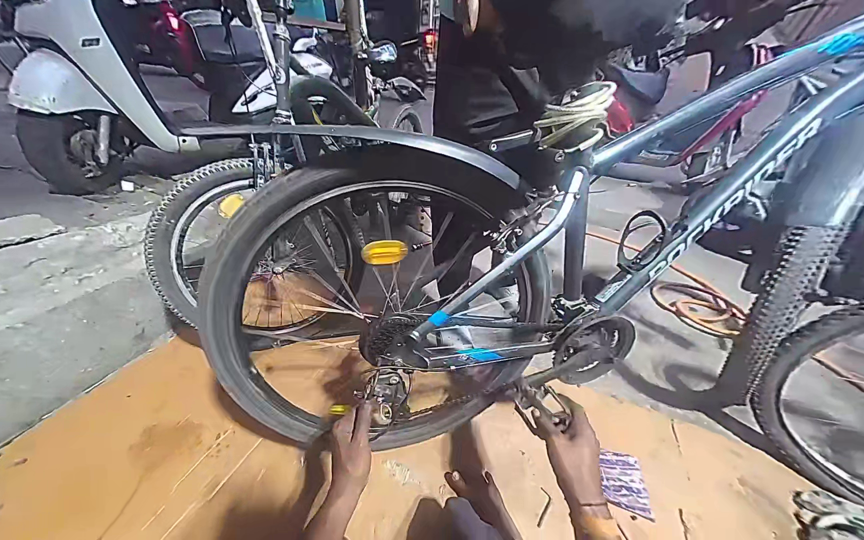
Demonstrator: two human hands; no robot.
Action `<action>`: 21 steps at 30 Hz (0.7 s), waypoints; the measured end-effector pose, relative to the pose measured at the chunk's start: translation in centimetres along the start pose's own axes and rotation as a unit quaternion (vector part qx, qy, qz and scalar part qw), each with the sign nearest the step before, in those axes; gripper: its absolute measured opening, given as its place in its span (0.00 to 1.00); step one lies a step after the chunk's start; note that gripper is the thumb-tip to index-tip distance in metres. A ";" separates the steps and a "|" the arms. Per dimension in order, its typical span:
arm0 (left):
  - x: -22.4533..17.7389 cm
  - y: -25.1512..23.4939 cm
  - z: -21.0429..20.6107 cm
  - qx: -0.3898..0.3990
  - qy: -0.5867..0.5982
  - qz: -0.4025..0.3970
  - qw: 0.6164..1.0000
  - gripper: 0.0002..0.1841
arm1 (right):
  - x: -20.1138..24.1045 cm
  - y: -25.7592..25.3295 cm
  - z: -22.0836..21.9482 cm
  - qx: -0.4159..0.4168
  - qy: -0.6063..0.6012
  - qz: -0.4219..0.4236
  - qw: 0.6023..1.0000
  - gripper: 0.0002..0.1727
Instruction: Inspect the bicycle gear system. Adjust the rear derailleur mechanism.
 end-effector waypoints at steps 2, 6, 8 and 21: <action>-0.2 0.2 0.5 0.000 0.015 -0.003 1.000 0.21 | 5.6 0.1 1.6 -0.017 0.042 0.080 0.996 0.35; -0.6 0.3 1.1 0.039 -0.005 0.016 0.999 0.23 | 14.5 -6.9 8.6 -0.084 0.184 0.200 0.959 0.33; -0.6 0.4 1.0 0.042 0.004 0.020 0.999 0.22 | 16.4 -12.1 13.0 -0.116 0.221 0.177 0.952 0.30; -0.7 1.0 0.8 0.078 0.005 0.037 0.996 0.22 | -9.9 -4.5 4.7 -0.056 0.162 0.011 0.985 0.33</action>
Point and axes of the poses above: each hand's wrist, its own y-axis away from the middle knuckle, its own z-axis out of the back of the hand, x = y × z, the point moved 1 cm from there along -y, towards the middle knuckle, and after that the axes turned 15 degrees about -z, right-handed, at the moved point
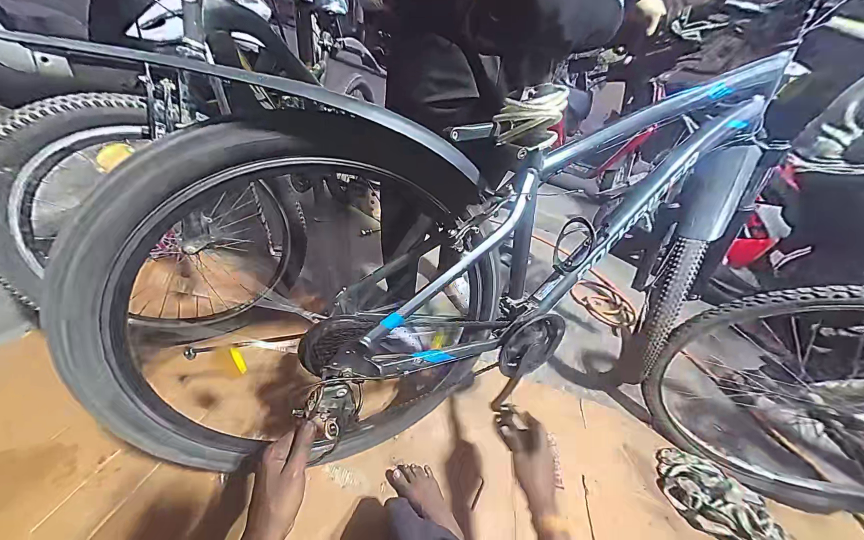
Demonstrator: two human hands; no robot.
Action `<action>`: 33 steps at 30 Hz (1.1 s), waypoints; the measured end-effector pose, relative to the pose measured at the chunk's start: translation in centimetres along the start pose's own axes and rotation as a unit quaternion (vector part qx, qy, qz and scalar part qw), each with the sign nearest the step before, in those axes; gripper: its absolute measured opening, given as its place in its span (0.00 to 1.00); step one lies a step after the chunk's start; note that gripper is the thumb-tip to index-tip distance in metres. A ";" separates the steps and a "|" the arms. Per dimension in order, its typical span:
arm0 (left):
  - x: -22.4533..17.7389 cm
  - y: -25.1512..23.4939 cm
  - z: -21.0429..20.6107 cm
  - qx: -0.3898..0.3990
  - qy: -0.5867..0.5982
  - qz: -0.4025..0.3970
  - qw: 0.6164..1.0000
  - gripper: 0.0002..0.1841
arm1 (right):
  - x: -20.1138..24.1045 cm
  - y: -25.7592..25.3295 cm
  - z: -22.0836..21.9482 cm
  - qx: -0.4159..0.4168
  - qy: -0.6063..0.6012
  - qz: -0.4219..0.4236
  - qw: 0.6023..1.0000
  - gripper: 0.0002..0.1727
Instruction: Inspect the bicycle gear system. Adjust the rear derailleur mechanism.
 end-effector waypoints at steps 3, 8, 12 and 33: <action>0.7 0.4 0.5 0.008 -0.060 -0.005 0.998 0.27 | 11.9 4.8 2.0 -0.033 0.031 0.162 0.986 0.30; 1.1 0.3 1.0 -0.015 -0.019 0.014 1.000 0.24 | 20.4 -10.6 15.8 -0.164 0.143 0.147 0.965 0.34; 0.8 -0.3 1.1 0.000 -0.028 0.024 0.999 0.24 | 5.5 -19.7 16.5 -0.074 0.276 -0.020 0.958 0.34; 1.7 -1.7 1.3 0.040 -0.023 0.021 0.999 0.23 | 0.7 -11.8 6.6 0.057 0.354 -0.038 0.933 0.33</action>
Point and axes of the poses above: each hand's wrist, its own y-axis away from the middle knuckle, its own z-axis out of the back of the hand, x = y × z, the point moved 1 cm from there along -y, towards the middle knuckle, and after that the axes turned 15 degrees about -z, right-handed, at the moved point
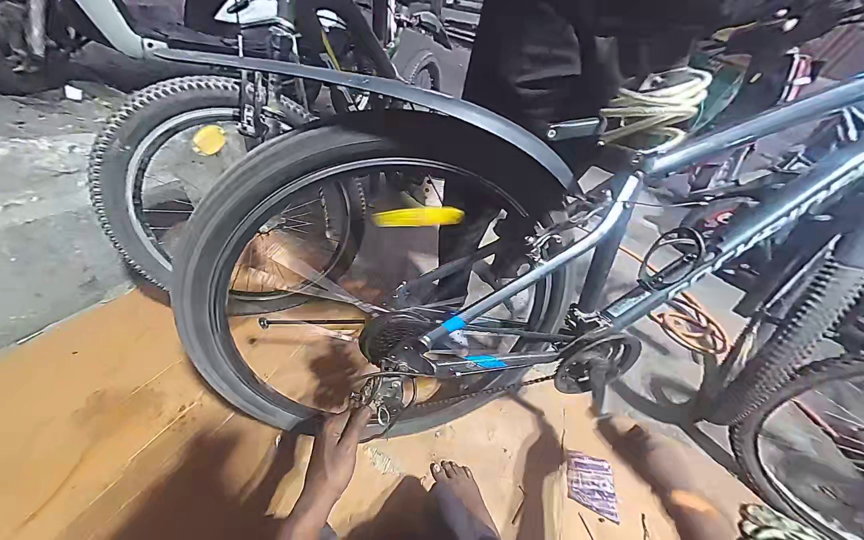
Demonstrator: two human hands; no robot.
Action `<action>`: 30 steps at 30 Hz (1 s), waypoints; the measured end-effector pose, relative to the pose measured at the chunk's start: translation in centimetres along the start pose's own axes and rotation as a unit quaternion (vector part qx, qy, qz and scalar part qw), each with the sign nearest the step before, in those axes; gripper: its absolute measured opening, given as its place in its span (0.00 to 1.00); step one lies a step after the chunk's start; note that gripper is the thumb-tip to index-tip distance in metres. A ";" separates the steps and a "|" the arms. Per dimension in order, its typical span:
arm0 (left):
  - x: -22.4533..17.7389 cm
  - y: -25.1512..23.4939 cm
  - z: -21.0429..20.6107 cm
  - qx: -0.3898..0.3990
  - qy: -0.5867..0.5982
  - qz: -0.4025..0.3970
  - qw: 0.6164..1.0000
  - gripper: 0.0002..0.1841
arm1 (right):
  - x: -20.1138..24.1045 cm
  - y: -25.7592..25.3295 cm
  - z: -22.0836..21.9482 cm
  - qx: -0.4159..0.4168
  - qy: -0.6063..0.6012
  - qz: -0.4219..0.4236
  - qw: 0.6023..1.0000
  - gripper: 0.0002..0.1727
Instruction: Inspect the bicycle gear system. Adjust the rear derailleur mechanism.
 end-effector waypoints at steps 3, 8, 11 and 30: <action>0.3 0.1 -0.1 0.005 0.018 0.006 1.000 0.21 | 6.8 11.1 -4.2 -0.005 -0.027 0.081 0.996 0.22; 0.2 0.0 -0.2 0.007 0.028 0.009 1.000 0.21 | 11.8 17.0 0.7 -0.055 -0.085 0.120 0.988 0.24; -0.1 -0.1 -0.1 0.005 0.028 0.009 1.000 0.20 | 10.8 16.3 0.1 -0.036 -0.084 0.121 0.988 0.27; 0.6 0.4 -0.6 -0.012 0.053 0.023 0.998 0.21 | 10.0 16.0 -1.8 -0.006 -0.173 0.084 0.981 0.34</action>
Point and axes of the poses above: each hand's wrist, its own y-axis away from the middle knuckle, its own z-axis out of the back of the hand, x = y × z, the point moved 1 cm from there along -y, towards the middle knuckle, and after that the axes turned 15 degrees about -z, right-handed, at the moved point
